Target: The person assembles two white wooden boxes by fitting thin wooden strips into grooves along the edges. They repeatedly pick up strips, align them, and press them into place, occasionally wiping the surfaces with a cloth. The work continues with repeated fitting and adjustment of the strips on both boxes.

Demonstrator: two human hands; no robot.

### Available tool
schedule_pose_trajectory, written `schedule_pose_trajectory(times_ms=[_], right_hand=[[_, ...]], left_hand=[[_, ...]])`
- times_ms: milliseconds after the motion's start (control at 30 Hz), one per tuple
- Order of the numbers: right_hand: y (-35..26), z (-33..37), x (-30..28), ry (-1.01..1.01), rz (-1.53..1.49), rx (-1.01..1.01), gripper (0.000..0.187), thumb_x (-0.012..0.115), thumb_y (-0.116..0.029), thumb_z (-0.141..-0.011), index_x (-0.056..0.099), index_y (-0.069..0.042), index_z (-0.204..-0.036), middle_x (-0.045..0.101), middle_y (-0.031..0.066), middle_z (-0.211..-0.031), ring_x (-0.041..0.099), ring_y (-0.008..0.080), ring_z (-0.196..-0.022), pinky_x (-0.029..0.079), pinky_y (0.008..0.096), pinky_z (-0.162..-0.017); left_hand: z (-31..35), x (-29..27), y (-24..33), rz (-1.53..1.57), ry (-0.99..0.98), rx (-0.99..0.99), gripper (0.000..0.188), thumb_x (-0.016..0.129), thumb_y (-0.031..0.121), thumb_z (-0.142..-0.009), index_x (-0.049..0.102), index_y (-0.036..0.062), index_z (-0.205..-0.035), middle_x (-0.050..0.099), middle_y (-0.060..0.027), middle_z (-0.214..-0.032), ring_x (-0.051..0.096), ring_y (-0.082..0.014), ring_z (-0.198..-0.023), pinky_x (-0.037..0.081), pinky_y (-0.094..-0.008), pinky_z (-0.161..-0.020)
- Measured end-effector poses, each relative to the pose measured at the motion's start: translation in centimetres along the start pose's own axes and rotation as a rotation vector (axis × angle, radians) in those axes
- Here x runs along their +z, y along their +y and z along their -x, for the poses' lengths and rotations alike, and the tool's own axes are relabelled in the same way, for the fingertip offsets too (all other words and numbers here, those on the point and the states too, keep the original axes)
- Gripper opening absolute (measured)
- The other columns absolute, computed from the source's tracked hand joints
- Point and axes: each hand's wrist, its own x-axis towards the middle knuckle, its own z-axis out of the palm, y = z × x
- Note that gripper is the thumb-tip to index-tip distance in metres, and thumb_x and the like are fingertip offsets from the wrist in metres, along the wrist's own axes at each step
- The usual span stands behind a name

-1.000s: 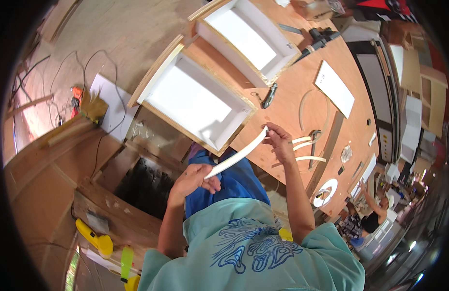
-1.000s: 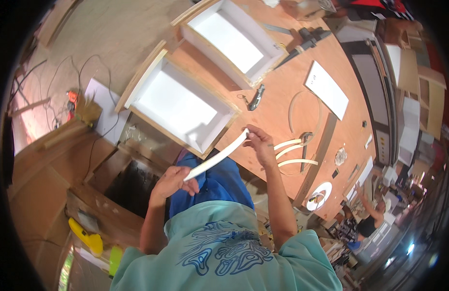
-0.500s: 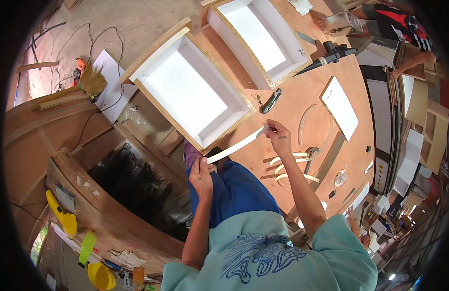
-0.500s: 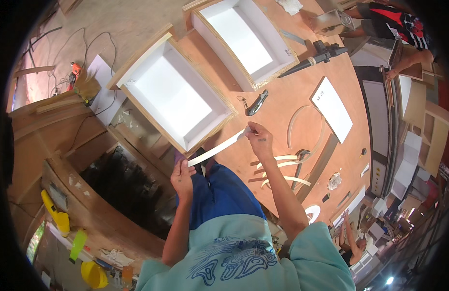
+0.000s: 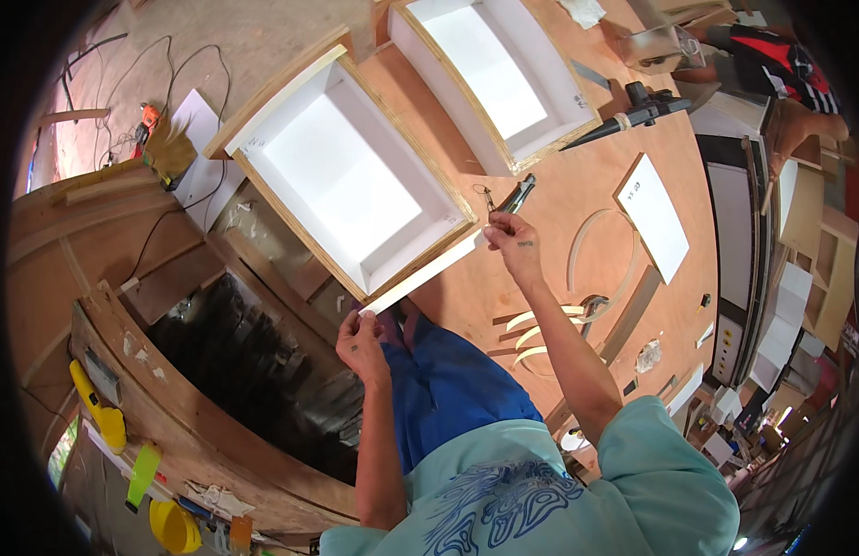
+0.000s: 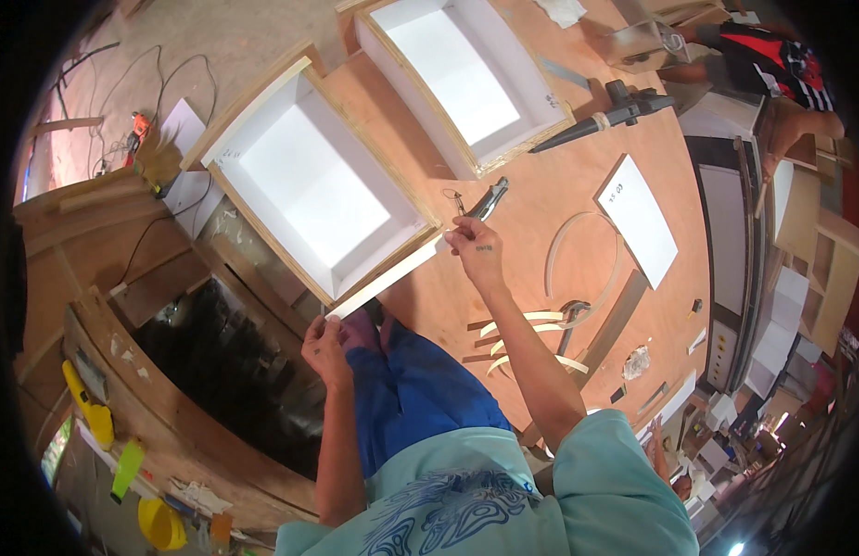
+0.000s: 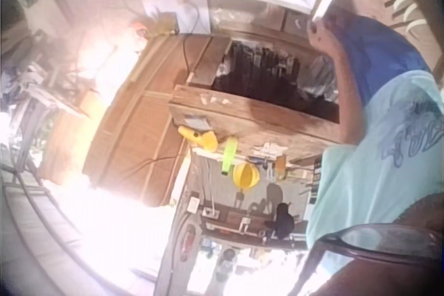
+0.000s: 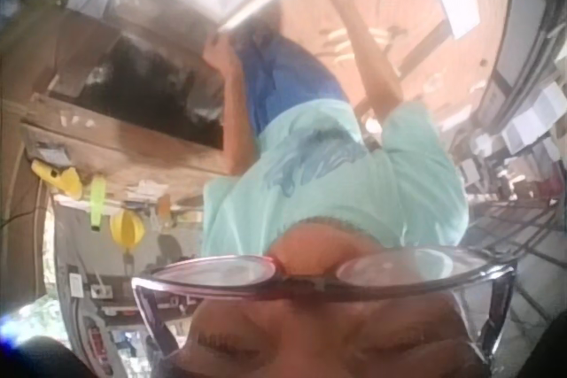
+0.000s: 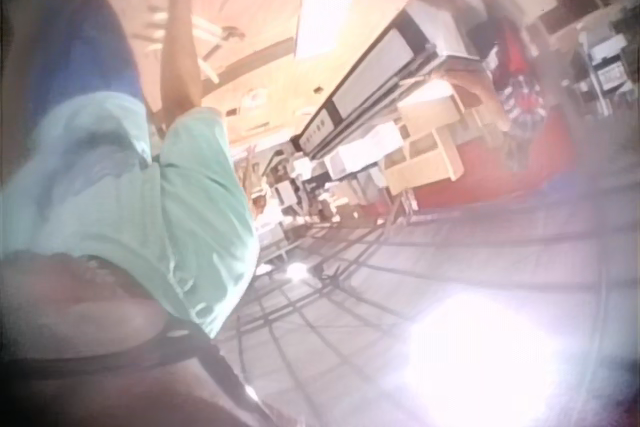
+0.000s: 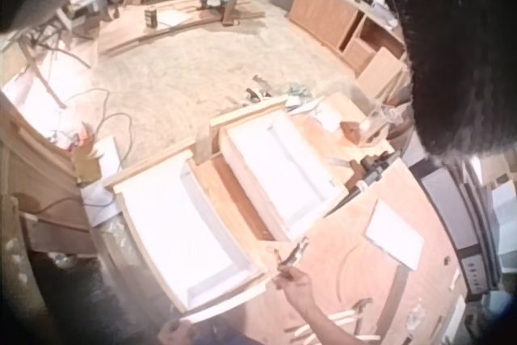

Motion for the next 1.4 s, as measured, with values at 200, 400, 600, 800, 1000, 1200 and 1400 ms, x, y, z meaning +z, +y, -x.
schedule_pose_trajectory(times_ms=[200, 400, 600, 800, 1000, 1200, 1400], right_hand=[[1.0, -1.9, 0.0, -0.056, 0.110, -0.027, 0.030, 0.072, -0.006, -0.079, 0.066, 0.005, -0.107, 0.069, 0.0098, -0.083, 0.063, 0.0148, -0.073, 0.051, 0.0270, -0.069], [-0.8, -1.7, 1.0, 0.020, 0.261, -0.106, 0.028, 0.070, 0.000, -0.079, 0.066, 0.003, -0.106, 0.068, 0.0062, -0.087, 0.062, 0.0117, -0.078, 0.051, 0.0241, -0.074], [-0.1, -2.7, 0.0, -0.063, 0.010, -0.088, 0.029, 0.066, 0.002, -0.082, 0.063, 0.004, -0.111, 0.066, 0.0102, -0.092, 0.064, 0.0164, -0.083, 0.056, 0.0271, -0.076], [-0.8, -2.4, -0.2, -0.091, 0.059, -0.086, 0.027, 0.063, 0.002, -0.085, 0.063, 0.006, -0.111, 0.066, 0.0110, -0.096, 0.065, 0.0173, -0.086, 0.057, 0.0280, -0.079], [-1.5, -1.2, -0.3, -0.083, 0.117, -0.092, 0.019, 0.062, 0.000, -0.087, 0.066, 0.006, -0.104, 0.067, 0.0101, -0.093, 0.065, 0.0162, -0.085, 0.055, 0.0273, -0.080], [-1.5, -1.5, -0.2, -0.097, 0.116, -0.111, 0.016, 0.062, 0.000, -0.088, 0.067, 0.006, -0.101, 0.067, 0.0092, -0.092, 0.064, 0.0152, -0.085, 0.055, 0.0268, -0.080], [-1.6, -1.3, -0.2, -0.074, 0.122, -0.084, 0.016, 0.062, 0.000, -0.088, 0.067, 0.007, -0.101, 0.067, 0.0098, -0.093, 0.064, 0.0155, -0.085, 0.055, 0.0272, -0.080]], left_hand=[[-0.2, 0.7, -0.2, -0.096, 0.092, 0.006, 0.021, 0.070, 0.009, -0.084, 0.065, -0.0075, -0.096, 0.064, -0.0058, -0.079, 0.054, -0.0088, -0.064, 0.044, -0.0218, -0.057], [-0.9, 1.2, -1.3, -0.039, 0.163, 0.008, 0.018, 0.071, 0.007, -0.083, 0.067, -0.0065, -0.094, 0.063, -0.0025, -0.075, 0.051, -0.0065, -0.061, 0.041, -0.0202, -0.055], [-0.5, 1.4, -0.9, 0.010, 0.150, 0.002, 0.019, 0.069, 0.005, -0.084, 0.069, -0.0065, -0.099, 0.064, -0.0023, -0.077, 0.054, -0.0071, -0.065, 0.043, -0.0206, -0.059], [-0.8, 1.3, -2.0, 0.035, 0.170, -0.036, 0.022, 0.071, 0.008, -0.084, 0.069, -0.0063, -0.100, 0.065, -0.0031, -0.080, 0.055, -0.0083, -0.067, 0.045, -0.0217, -0.062], [-0.8, 1.4, -1.0, 0.017, 0.182, -0.074, 0.026, 0.071, 0.007, -0.083, 0.067, -0.0095, -0.103, 0.068, -0.0079, -0.085, 0.061, -0.0119, -0.072, 0.050, -0.0240, -0.068], [-1.3, 1.0, -1.1, -0.007, 0.131, -0.094, 0.025, 0.071, 0.007, -0.083, 0.067, -0.0102, -0.101, 0.068, -0.0092, -0.082, 0.061, -0.0126, -0.070, 0.051, -0.0245, -0.066], [-1.5, 1.2, -1.0, -0.007, 0.148, -0.108, 0.024, 0.071, 0.007, -0.083, 0.068, -0.0099, -0.100, 0.068, -0.0087, -0.081, 0.061, -0.0123, -0.069, 0.050, -0.0238, -0.065]])
